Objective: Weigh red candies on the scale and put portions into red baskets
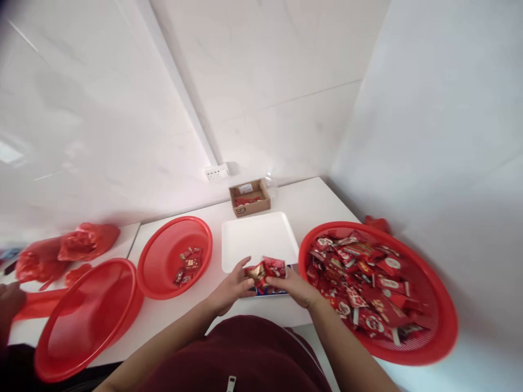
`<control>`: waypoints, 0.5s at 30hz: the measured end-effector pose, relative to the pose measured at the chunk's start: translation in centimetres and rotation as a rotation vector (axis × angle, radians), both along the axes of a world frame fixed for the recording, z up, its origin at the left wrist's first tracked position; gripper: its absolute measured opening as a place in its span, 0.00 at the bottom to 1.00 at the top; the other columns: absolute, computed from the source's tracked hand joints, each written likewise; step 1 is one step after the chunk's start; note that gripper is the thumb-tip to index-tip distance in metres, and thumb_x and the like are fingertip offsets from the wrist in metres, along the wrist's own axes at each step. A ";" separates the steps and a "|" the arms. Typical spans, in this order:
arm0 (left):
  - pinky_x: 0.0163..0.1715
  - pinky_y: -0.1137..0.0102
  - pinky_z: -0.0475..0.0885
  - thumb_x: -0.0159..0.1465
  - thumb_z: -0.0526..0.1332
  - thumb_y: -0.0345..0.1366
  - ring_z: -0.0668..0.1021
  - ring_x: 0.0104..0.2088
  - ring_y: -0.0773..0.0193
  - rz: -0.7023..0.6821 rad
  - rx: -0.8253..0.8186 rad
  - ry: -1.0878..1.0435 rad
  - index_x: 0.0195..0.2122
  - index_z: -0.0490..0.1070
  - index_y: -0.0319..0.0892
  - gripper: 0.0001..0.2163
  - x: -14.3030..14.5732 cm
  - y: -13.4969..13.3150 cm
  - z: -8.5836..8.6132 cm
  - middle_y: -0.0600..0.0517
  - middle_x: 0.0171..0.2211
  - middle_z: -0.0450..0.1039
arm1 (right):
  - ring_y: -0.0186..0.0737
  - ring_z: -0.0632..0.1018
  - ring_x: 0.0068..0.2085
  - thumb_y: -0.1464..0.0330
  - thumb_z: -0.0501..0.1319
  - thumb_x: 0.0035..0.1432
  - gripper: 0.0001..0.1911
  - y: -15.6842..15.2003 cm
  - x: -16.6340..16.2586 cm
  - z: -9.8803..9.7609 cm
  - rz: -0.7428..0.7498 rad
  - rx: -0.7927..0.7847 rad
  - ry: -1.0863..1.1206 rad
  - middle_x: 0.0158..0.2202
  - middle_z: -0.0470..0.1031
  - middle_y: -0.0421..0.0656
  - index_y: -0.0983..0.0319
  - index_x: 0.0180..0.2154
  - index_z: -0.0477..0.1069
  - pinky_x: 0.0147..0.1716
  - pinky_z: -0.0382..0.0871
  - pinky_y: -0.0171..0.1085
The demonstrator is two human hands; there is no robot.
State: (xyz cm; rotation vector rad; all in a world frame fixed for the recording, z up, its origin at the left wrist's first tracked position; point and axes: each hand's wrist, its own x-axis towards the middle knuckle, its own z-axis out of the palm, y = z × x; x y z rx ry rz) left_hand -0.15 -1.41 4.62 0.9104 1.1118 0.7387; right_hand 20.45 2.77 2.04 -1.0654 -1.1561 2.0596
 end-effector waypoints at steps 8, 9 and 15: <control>0.31 0.70 0.69 0.54 0.70 0.47 0.76 0.27 0.67 0.173 -0.241 -0.252 0.52 0.66 0.43 0.27 -3.9 -2.5 -1.2 0.53 0.31 0.72 | 0.37 0.78 0.30 0.44 0.60 0.50 0.32 -1.4 -6.7 1.1 0.369 0.075 -0.161 0.33 0.79 0.45 0.62 0.46 0.70 0.29 0.67 0.36; 0.32 0.70 0.69 0.53 0.71 0.46 0.76 0.28 0.67 0.216 -0.269 -0.280 0.49 0.67 0.43 0.26 -4.4 -2.8 -1.5 0.54 0.31 0.72 | 0.36 0.77 0.29 0.43 0.59 0.50 0.32 -1.4 -7.1 1.1 0.367 0.078 -0.173 0.33 0.79 0.44 0.62 0.45 0.70 0.29 0.67 0.36; 0.36 0.66 0.73 0.54 0.71 0.41 0.75 0.27 0.68 0.407 -0.345 -0.342 0.42 0.68 0.42 0.18 -6.4 -2.1 -0.8 0.54 0.30 0.73 | 0.36 0.75 0.29 0.42 0.59 0.49 0.29 0.4 -9.2 0.9 0.157 0.042 -0.200 0.28 0.77 0.44 0.62 0.32 0.71 0.29 0.66 0.36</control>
